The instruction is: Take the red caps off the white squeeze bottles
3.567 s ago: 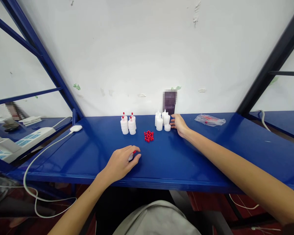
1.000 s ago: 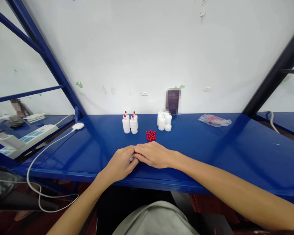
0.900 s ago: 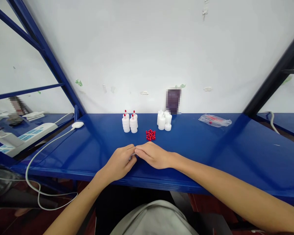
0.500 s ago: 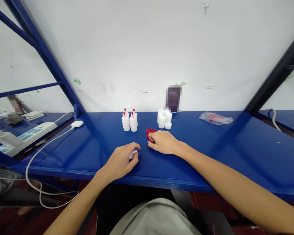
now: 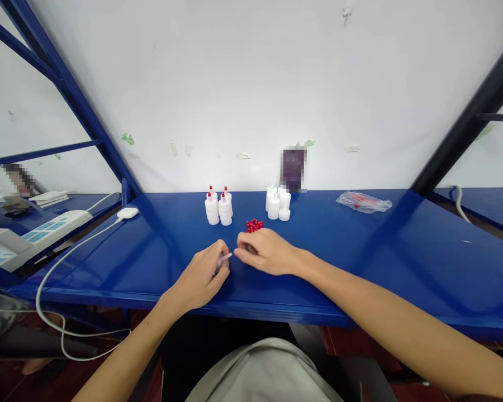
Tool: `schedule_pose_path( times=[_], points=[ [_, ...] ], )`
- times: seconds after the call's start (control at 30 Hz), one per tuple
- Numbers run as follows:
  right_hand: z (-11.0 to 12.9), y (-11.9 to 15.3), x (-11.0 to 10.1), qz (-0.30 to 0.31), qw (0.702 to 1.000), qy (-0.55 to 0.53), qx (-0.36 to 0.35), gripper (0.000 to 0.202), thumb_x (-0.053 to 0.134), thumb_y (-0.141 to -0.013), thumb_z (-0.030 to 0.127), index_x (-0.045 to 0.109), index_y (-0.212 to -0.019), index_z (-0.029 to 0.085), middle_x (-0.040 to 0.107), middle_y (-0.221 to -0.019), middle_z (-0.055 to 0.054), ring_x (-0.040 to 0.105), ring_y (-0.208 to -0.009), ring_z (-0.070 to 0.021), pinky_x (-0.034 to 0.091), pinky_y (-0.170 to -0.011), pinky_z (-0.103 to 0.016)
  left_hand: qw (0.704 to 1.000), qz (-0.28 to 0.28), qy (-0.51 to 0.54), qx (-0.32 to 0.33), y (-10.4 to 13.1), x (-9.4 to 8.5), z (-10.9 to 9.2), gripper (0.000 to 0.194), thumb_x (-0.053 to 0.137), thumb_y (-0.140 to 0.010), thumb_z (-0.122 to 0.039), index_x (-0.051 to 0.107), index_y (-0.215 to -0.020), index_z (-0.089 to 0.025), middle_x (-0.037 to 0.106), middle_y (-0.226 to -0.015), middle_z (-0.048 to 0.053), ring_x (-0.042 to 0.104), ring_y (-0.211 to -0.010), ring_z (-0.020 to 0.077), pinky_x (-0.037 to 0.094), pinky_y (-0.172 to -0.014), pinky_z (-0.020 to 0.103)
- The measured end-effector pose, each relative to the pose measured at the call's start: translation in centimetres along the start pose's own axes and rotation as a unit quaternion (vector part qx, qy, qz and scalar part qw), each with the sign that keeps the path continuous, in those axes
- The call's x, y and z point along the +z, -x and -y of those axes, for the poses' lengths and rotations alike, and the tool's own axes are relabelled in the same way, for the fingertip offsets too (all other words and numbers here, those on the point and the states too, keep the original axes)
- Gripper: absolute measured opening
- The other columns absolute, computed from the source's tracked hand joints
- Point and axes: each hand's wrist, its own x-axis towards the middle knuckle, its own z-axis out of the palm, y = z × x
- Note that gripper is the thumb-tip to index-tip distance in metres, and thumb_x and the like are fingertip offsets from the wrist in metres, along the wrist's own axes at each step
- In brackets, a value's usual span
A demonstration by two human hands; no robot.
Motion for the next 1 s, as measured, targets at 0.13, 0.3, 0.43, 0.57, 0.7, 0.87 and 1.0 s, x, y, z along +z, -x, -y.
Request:
schedule_pose_path(
  times=[0.13,0.3,0.43,0.57,0.7,0.87,1.0],
  points=[
    [1.4,0.2,1.2,-0.001,0.999,-0.013,-0.04,0.024,0.042,-0.097,0.036,0.038,-0.077,0.022,0.047,-0.064,0.004,0.041,-0.054,-0.0115,0.028,-0.055,-0.025,1.0,0.006,-0.004,0.021,-0.1,0.3,0.3,0.01,0.041,-0.092,-0.02,0.042,-0.083,-0.021,0.051,-0.082,0.0,0.048,-0.071,0.0157,0.037,-0.066,0.028],
    [1.1,0.2,1.2,-0.001,1.0,0.0,-0.029,0.019,0.036,-0.101,0.033,0.042,-0.086,0.022,0.055,-0.072,0.002,0.049,-0.061,-0.0132,0.032,-0.059,-0.025,0.999,0.008,0.014,0.028,-0.3,0.5,0.4,0.011,0.04,-0.095,-0.024,0.041,-0.084,-0.021,0.054,-0.083,0.0,0.051,-0.073,0.0158,0.038,-0.067,0.028],
    [0.9,0.1,0.9,-0.007,1.0,0.007,-0.017,0.018,0.038,-0.101,0.034,0.044,-0.089,0.022,0.057,-0.075,0.001,0.051,-0.063,-0.0136,0.033,-0.06,-0.025,0.999,0.012,0.033,0.019,-0.4,0.5,0.4,0.008,0.041,-0.095,-0.025,0.042,-0.088,-0.022,0.057,-0.087,0.001,0.054,-0.074,0.0167,0.037,-0.067,0.028],
    [1.0,0.1,1.2,-0.016,0.999,-0.003,-0.046,0.015,0.04,-0.099,0.029,0.044,-0.086,0.021,0.055,-0.073,0.002,0.048,-0.06,-0.012,0.032,-0.058,-0.024,0.998,0.015,0.056,0.0,-0.2,0.3,0.1,0.005,0.042,-0.096,-0.026,0.043,-0.099,-0.023,0.06,-0.089,0.0,0.057,-0.074,0.0173,0.038,-0.066,0.027],
    [0.6,0.1,1.5,-0.071,0.994,-0.04,-0.067,0.015,0.044,-0.094,0.026,0.041,-0.08,0.022,0.049,-0.064,0.005,0.041,-0.052,-0.0103,0.03,-0.053,-0.023,0.997,0.023,0.071,-0.029,-0.2,0.2,-0.1,0.017,0.044,-0.096,-0.03,0.042,-0.111,-0.024,0.058,-0.08,-0.003,0.055,-0.067,0.0163,0.036,-0.062,0.026],
    [-2.7,0.3,-1.5,-0.315,0.949,0.029,0.004,0.02,0.038,-0.094,0.03,0.044,-0.077,0.022,0.046,-0.058,0.004,0.041,-0.05,-0.012,0.031,-0.053,-0.025,0.999,0.023,0.013,-0.021,-0.3,0.4,0.0,0.017,0.048,-0.095,-0.034,0.046,-0.109,-0.023,0.055,-0.077,-0.004,0.052,-0.066,0.0144,0.034,-0.065,0.027],
    [-6.9,0.7,-5.1,-0.416,0.883,0.163,0.144,0.021,0.039,-0.091,0.032,0.046,-0.074,0.022,0.05,-0.059,0.001,0.045,-0.053,-0.0152,0.029,-0.056,-0.027,0.997,0.037,-0.052,0.036,-0.3,0.2,-0.1,0.019,0.037,-0.1,-0.031,0.051,-0.092,-0.021,0.055,-0.071,-0.005,0.045,-0.062,0.0125,0.03,-0.072,0.032]
  ],
)
